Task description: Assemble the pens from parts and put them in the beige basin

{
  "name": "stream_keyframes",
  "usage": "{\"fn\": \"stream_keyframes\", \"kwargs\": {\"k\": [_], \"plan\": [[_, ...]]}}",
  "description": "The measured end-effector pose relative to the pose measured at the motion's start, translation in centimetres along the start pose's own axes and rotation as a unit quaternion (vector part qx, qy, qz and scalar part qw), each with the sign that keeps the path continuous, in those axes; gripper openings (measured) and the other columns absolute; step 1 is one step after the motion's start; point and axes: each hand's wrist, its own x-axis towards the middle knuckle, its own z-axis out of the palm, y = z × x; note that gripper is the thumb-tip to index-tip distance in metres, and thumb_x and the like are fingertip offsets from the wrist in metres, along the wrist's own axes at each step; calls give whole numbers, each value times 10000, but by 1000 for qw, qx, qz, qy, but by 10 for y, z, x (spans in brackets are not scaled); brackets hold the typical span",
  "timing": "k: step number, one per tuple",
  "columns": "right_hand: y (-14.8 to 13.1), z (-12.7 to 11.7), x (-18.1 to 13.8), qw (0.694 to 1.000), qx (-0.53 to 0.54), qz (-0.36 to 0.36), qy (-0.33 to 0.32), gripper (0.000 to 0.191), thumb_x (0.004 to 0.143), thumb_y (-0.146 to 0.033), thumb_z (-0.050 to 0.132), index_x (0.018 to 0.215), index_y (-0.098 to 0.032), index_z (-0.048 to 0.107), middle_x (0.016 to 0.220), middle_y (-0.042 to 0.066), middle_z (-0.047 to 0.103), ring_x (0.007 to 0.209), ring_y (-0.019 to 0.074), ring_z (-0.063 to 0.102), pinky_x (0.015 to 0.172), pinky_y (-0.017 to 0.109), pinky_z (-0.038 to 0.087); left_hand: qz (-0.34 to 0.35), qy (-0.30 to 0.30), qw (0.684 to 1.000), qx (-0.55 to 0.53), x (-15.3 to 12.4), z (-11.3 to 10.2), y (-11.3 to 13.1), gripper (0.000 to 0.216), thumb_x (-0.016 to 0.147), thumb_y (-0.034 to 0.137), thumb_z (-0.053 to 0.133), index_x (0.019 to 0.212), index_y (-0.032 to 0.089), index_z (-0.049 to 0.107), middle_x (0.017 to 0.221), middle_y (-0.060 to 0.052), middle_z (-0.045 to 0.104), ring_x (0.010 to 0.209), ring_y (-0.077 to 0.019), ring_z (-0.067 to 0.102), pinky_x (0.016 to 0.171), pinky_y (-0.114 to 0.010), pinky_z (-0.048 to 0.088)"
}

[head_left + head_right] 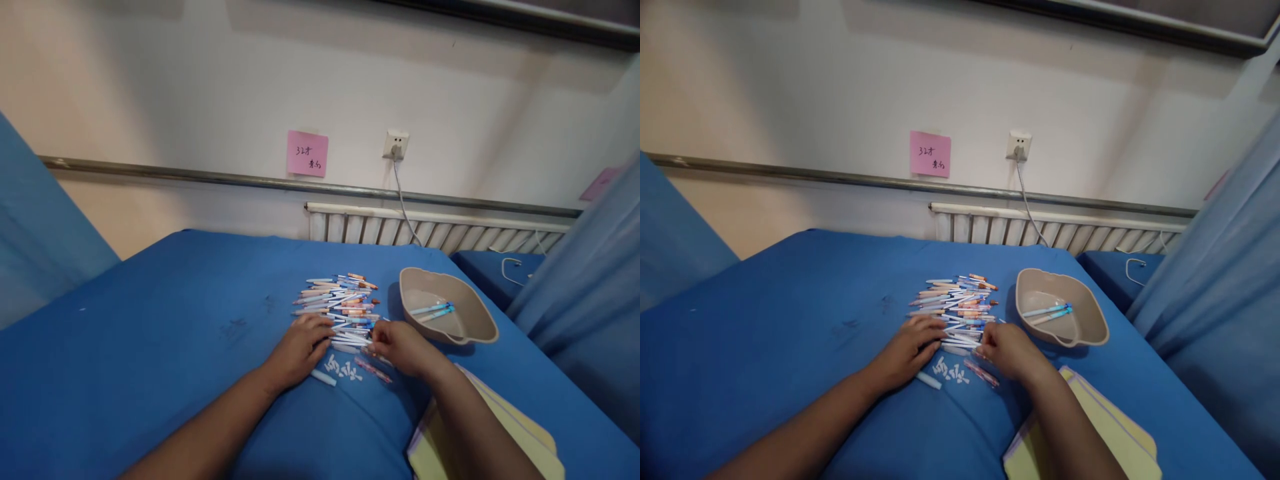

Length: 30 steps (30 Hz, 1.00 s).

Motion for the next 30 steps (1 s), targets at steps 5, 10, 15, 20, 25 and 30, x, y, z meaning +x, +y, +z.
{"fn": "stream_keyframes", "kwargs": {"k": [5, 10, 15, 20, 25, 30], "plan": [[-4, 4, 6, 997, 30, -5, 75, 184, 822, -301, 513, 691, -189, 575, 603, -8, 601, 559, 114, 494, 516, 217, 261, -10, -31, 999, 42, 0, 3, 3, 161, 827, 150, 533, 898, 240, 646, 1099, -19, 631, 1079, -224, 489, 934, -390, 369], [-6, 19, 17, 974, 169, 30, 150, 228, 789, -375, 538, 652, -194, 559, 536, -25, 548, 509, 117, 471, 499, 218, 301, -23, -24, 999, 25, -1, 2, 3, 126, 780, 127, 574, 842, 226, 621, 1086, -22, 624, 1068, -217, 496, 920, -371, 381], [-3, 27, 27, 903, 386, 63, 178, 309, 711, -488, 595, 649, -192, 530, 501, -37, 544, 437, 109, 478, 448, 215, 347, -19, -20, 1000, -2, -1, 1, 0, 122, 775, 113, 567, 817, 218, 615, 1077, -27, 625, 1058, -205, 511, 933, -359, 383], [-5, 21, 27, 871, 443, 77, 198, 420, 655, -600, 604, 662, -189, 513, 511, -24, 569, 401, 103, 501, 401, 208, 358, -24, -11, 1000, 9, -1, 5, -4, 203, 795, 103, 523, 917, 224, 630, 1078, -42, 624, 1061, -212, 509, 938, -360, 388], [-11, 19, 26, 849, 479, 84, 206, 449, 633, -622, 623, 649, -186, 513, 487, -40, 540, 387, 92, 487, 385, 199, 350, -33, -21, 998, 52, 1, 7, 2, 246, 813, 114, 498, 971, 238, 640, 1092, -44, 614, 1048, -230, 501, 920, -374, 390], [-13, 22, 27, 838, 498, 85, 205, 454, 636, -624, 631, 647, -186, 516, 487, -46, 526, 395, 94, 483, 382, 199, 340, -43, -31, 997, 64, 4, 7, 5, 196, 795, 119, 524, 912, 228, 637, 1073, -48, 607, 1036, -234, 503, 897, -374, 393]]}}
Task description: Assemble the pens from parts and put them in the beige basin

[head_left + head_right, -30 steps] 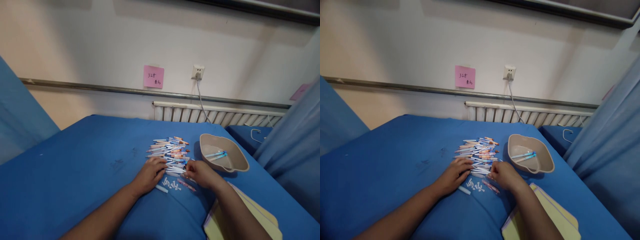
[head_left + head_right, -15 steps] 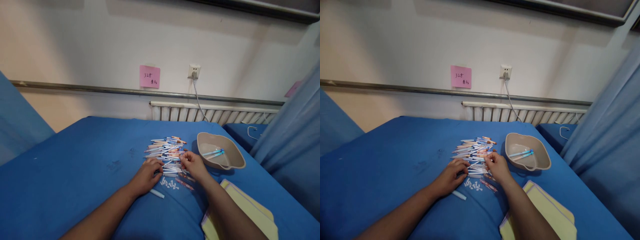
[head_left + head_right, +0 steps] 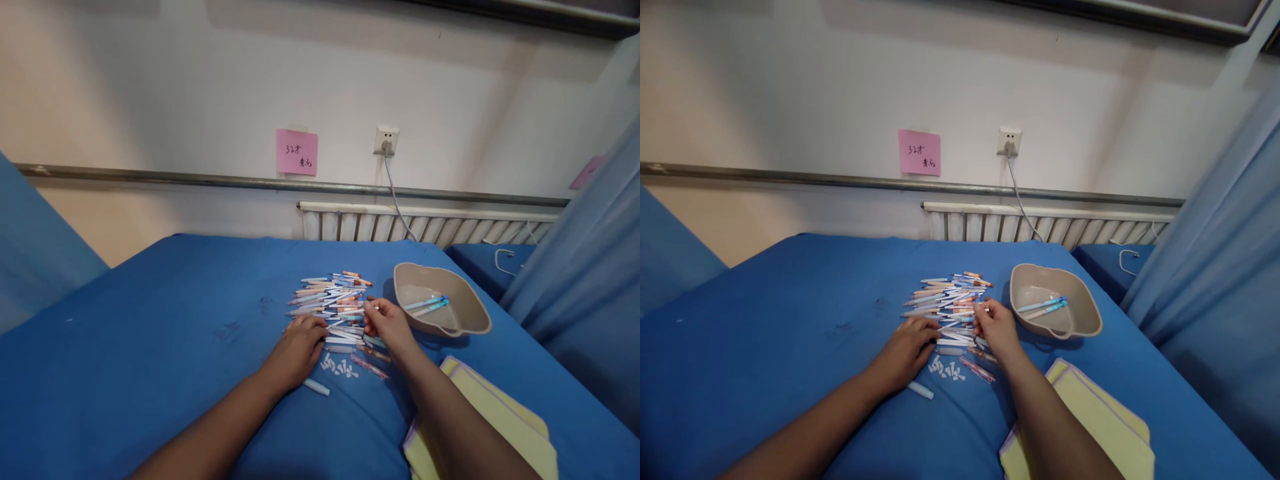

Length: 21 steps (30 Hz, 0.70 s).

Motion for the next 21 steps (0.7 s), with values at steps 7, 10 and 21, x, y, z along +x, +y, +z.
{"fn": "stream_keyframes", "kwargs": {"k": [7, 10, 21], "plan": [[2, 1, 1, 1000, 5, 1, -2, 459, 636, -625, 634, 634, -180, 522, 486, -48, 523, 400, 89, 481, 385, 194, 333, -7, 12, 1000, -12, 0, 3, -4, 109, 807, 136, 517, 825, 205, 599, 1059, -48, 612, 1028, -227, 502, 892, -363, 387], [1, 1, 1, 1000, 6, 0, 0, 462, 628, -632, 633, 637, -182, 525, 478, -50, 521, 392, 90, 477, 385, 197, 336, 0, 20, 1000, -15, 3, 3, -6, 137, 860, 181, 473, 857, 203, 608, 995, -52, 627, 963, -213, 527, 872, -352, 396], [3, 3, 3, 1000, 9, -3, 0, 468, 602, -637, 649, 654, -186, 534, 486, -43, 536, 397, 99, 486, 383, 201, 348, 5, -31, 998, 55, 19, -2, 5, 136, 823, 174, 525, 752, 201, 638, 893, -63, 630, 864, -221, 540, 785, -332, 394]]}}
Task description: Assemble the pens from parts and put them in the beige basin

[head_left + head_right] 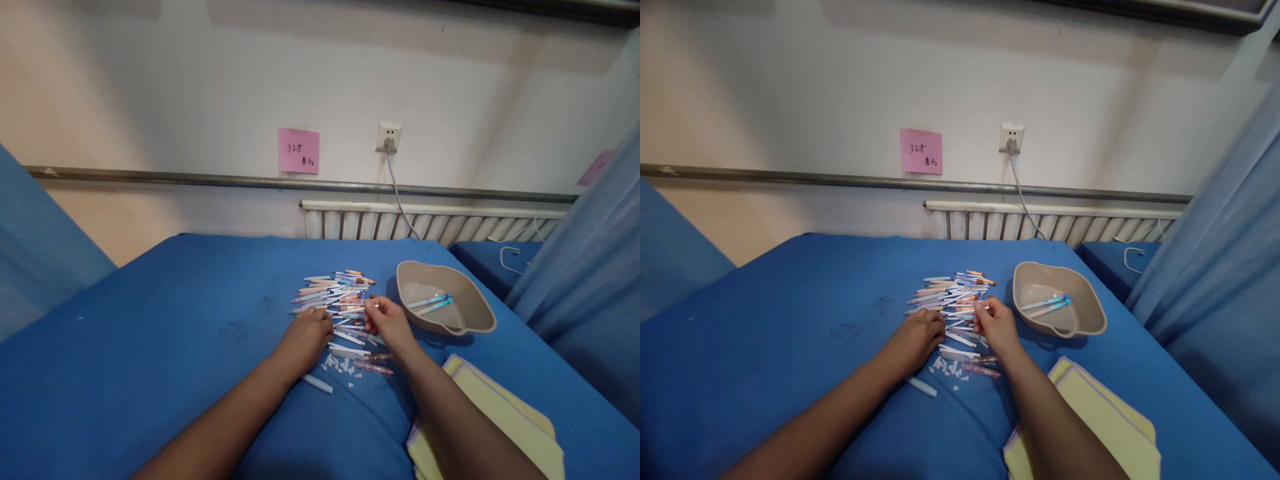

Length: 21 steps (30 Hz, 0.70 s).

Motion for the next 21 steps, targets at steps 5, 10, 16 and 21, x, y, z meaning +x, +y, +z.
{"fn": "stream_keyframes", "kwargs": {"k": [5, 10, 16, 21], "plan": [[-1, 0, -1, 1000, 1, -5, 1, 469, 610, -639, 643, 635, -188, 520, 483, -43, 533, 395, 95, 478, 380, 197, 342, -10, 5, 1000, 21, 2, 4, 5, 177, 847, 152, 461, 838, 185, 634, 872, -90, 618, 857, -237, 531, 779, -345, 391], [-1, -1, 1, 1000, 5, -13, 7, 459, 632, -633, 632, 655, -191, 510, 477, -52, 526, 384, 91, 462, 389, 202, 350, -16, 63, 996, -60, -4, 6, -2, 124, 846, 162, 465, 850, 186, 587, 966, -74, 619, 919, -223, 533, 832, -350, 397], [0, -2, 1, 1000, 6, -27, 0, 449, 658, -629, 618, 657, -196, 502, 455, -58, 518, 358, 88, 438, 399, 214, 362, -126, 129, 951, -252, -7, 6, -17, 123, 835, 270, 495, 839, 186, 585, 798, -27, 638, 746, -179, 574, 689, -288, 448], [3, -2, 0, 999, -6, -47, -10, 418, 677, -601, 629, 688, -195, 530, 501, -50, 535, 407, 96, 481, 418, 210, 360, -150, 152, 907, -362, -4, 9, -18, 145, 773, 311, 587, 814, 172, 587, 745, -9, 618, 711, -157, 569, 654, -251, 454]]}}
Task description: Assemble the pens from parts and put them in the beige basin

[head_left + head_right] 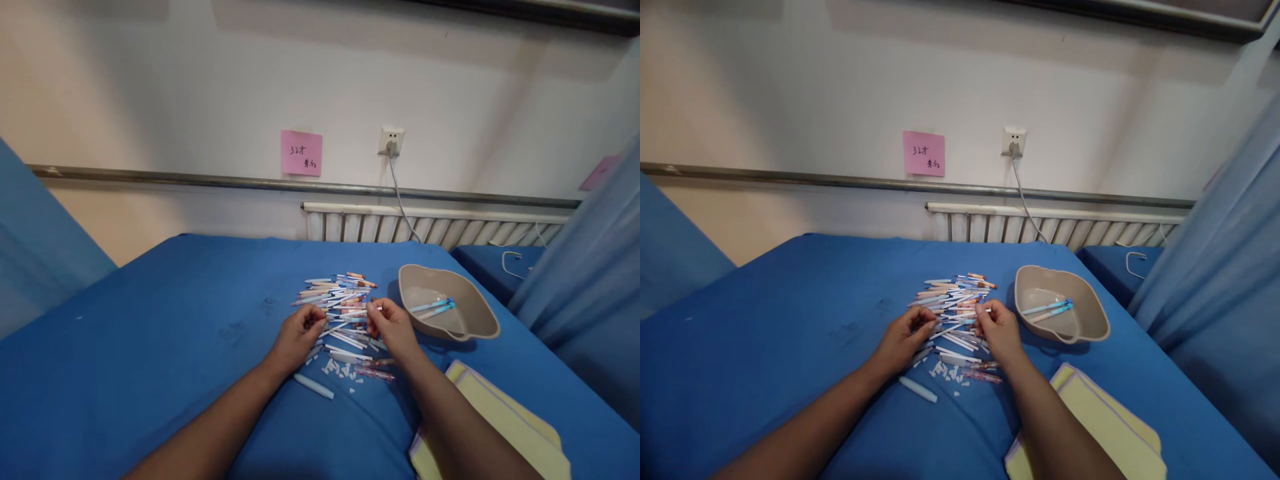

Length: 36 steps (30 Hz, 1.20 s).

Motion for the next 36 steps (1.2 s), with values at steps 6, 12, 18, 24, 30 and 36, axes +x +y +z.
{"fn": "stream_keyframes", "kwargs": {"k": [6, 12, 18, 24, 30, 36], "plan": [[3, 0, 0, 1000, -13, -2, 4, 400, 693, -582, 627, 691, -194, 534, 514, -48, 539, 419, 96, 486, 425, 208, 354, -12, -16, 999, -45, 0, 2, -2, 180, 758, 327, 618, 806, 154, 602, 724, -4, 593, 667, -131, 534, 620, -224, 435], [3, -2, 0, 1000, -11, -1, -1, 394, 702, -579, 622, 692, -196, 528, 498, -53, 527, 413, 93, 467, 420, 204, 357, 5, -18, 1000, -18, -2, 1, -3, 154, 742, 307, 618, 781, 158, 634, 722, -5, 622, 669, -140, 554, 638, -240, 436], [4, -2, 0, 1000, -23, -13, -7, 378, 721, -561, 615, 707, -192, 534, 506, -49, 531, 423, 97, 480, 424, 202, 356, 10, -22, 1000, 17, -3, 1, -1, 147, 759, 282, 586, 802, 157, 650, 739, -15, 641, 680, -148, 561, 650, -245, 433], [5, -3, 0, 999, -37, -22, -6, 359, 741, -543, 604, 710, -192, 537, 505, -48, 534, 428, 100, 489, 430, 203, 352, 6, -19, 1000, 21, -4, 1, 0, 147, 759, 268, 576, 815, 150, 644, 736, -19, 636, 681, -152, 564, 655, -250, 434], [6, -1, -2, 998, -56, -32, -10, 337, 751, -523, 602, 699, -195, 546, 505, -50, 538, 428, 95, 481, 438, 202, 348, 16, -21, 999, 34, -4, 2, -1, 138, 766, 260, 579, 821, 158, 653, 752, -18, 650, 687, -151, 565, 657, -246, 428], [-1, 9, -8, 999, 10, -27, -33, 320, 709, -496, 662, 728, -198, 545, 520, -51, 561, 450, 101, 512, 451, 204, 366, 4, -14, 1000, -10, -7, 6, 4, 121, 745, 254, 608, 800, 160, 660, 727, -5, 640, 665, -140, 554, 641, -234, 422]]}}
